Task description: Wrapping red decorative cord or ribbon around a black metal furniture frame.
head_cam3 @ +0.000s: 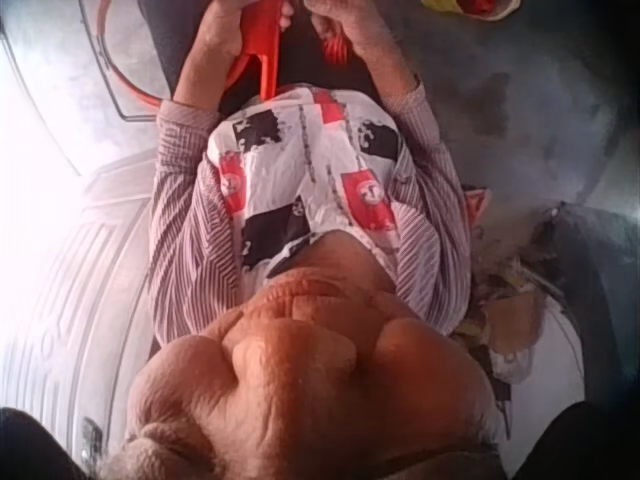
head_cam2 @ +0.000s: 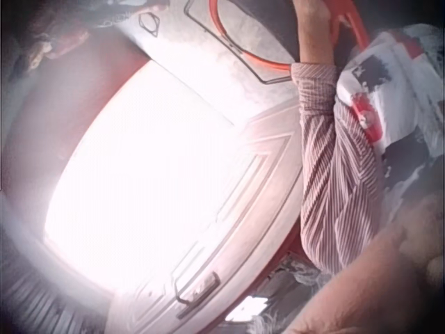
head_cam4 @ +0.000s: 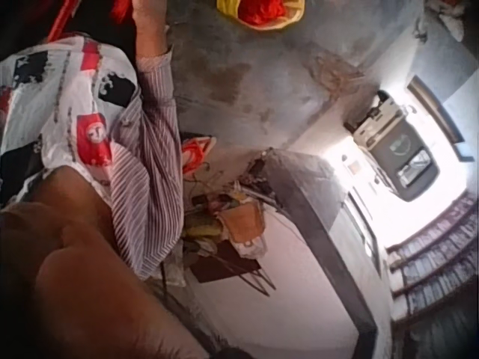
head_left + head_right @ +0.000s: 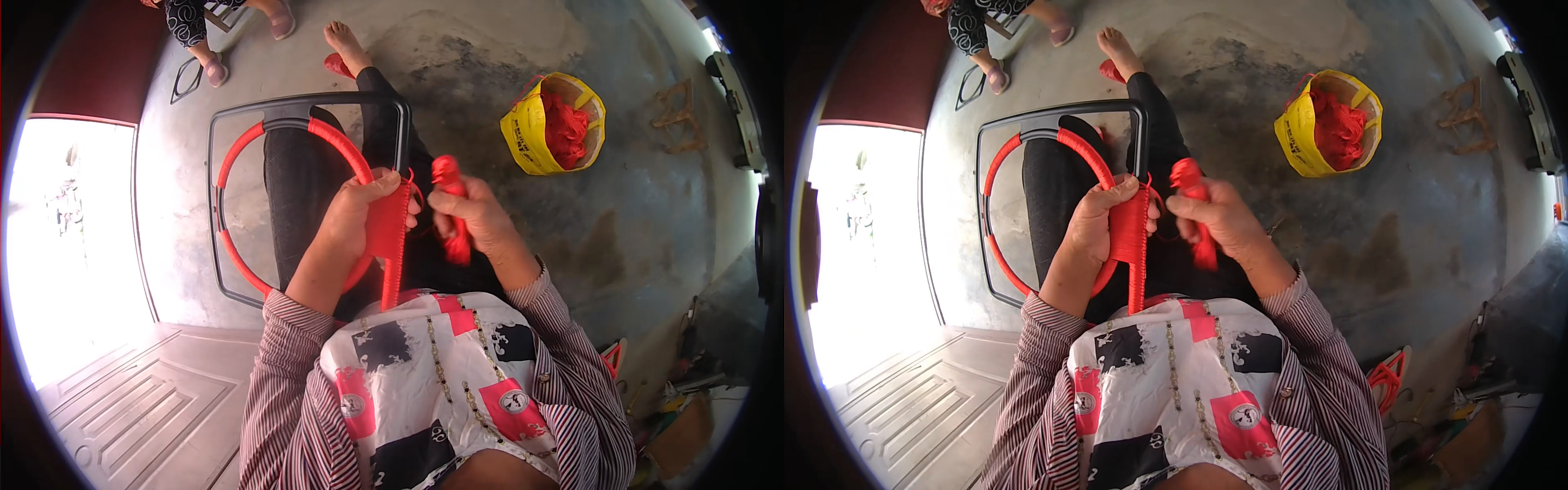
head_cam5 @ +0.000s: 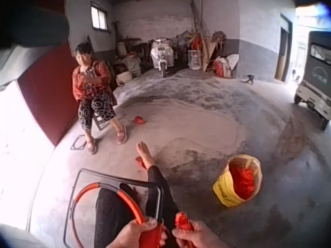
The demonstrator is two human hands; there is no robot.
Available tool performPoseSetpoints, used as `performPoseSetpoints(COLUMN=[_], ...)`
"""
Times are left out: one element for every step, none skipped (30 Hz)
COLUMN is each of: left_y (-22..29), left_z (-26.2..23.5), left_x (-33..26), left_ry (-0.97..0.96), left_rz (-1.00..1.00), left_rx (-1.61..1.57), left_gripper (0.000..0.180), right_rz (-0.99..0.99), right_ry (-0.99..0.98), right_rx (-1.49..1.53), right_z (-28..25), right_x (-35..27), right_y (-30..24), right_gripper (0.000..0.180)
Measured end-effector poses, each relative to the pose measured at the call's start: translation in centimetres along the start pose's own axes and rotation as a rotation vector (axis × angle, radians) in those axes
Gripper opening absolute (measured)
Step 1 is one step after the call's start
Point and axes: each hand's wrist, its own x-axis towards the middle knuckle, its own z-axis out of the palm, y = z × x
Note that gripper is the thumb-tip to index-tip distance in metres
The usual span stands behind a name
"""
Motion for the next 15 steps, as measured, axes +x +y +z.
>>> performPoseSetpoints(left_y=[0.3, 0.5, 0.6, 0.4, 0.2, 0.1, 0.0, 0.2, 0.3, 0.2, 0.1, 0.1, 0.4, 0.7, 0.8], left_z=[0.0, 0.2, 0.2, 0.1, -0.1, -0.3, -0.3, -0.3, -0.2, -0.2, -0.1, 0.0, 0.1, 0.4, 0.5], left_x=[0.0, 0.1, 0.1, 0.3, 0.5, 0.5, 0.5, 0.4, 0.4, 0.4, 0.4, 0.4, 0.3, 0.1, 0.1], left_ry=[0.002, 0.001, 0.000, -0.003, 0.009, 0.021, 0.022, 0.014, 0.007, 0.008, 0.007, 0.007, 0.008, 0.008, 0.008], left_rz=[-0.001, 0.001, 0.002, -0.002, 0.015, 0.032, 0.030, 0.029, 0.028, 0.027, 0.037, 0.047, 0.047, 0.035, 0.024], left_rx=[0.002, -0.009, -0.022, -0.026, -0.087, -0.148, -0.150, -0.135, -0.119, -0.116, -0.125, -0.134, -0.132, -0.114, -0.097], left_gripper=[0.022, 0.021, 0.019, 0.019, 0.016, 0.013, 0.013, 0.012, 0.012, 0.012, 0.012, 0.012, 0.012, 0.010, 0.009], right_rz=[-0.088, -0.171, -0.166, -0.200, -0.235, -0.187, -0.185, -0.113, -0.042, -0.015, -0.015, -0.061, -0.107, -0.145, -0.143], right_ry=[0.026, 0.056, 0.060, 0.109, 0.155, 0.144, 0.145, 0.119, 0.092, 0.029, 0.029, 0.078, 0.127, 0.225, 0.225], right_rx=[-0.013, -0.030, -0.031, 0.030, 0.092, 0.089, 0.089, 0.006, -0.076, -0.035, -0.033, -0.034, -0.035, 0.045, 0.046], right_z=[-0.9, -1.4, -1.5, -1.5, -1.2, -0.5, 0.1, 0.7, 1.4, 2.2, 1.7, 0.9, 0.3, 0.4, -0.1], right_x=[-0.3, -0.7, -0.9, -1.1, -1.3, -1.5, -1.4, -1.1, -0.8, -0.3, -0.2, 0.0, 0.1, -0.2, -0.4], right_y=[-0.1, -0.2, -0.1, -0.1, -0.5, -1.2, -1.3, -1.4, -1.3, -1.1, -0.9, -0.5, -0.3, -1.2, -1.0], right_gripper=[0.021, 0.017, 0.017, 0.016, 0.016, 0.015, 0.015, 0.016, 0.017, 0.017, 0.017, 0.015, 0.015, 0.014, 0.014])
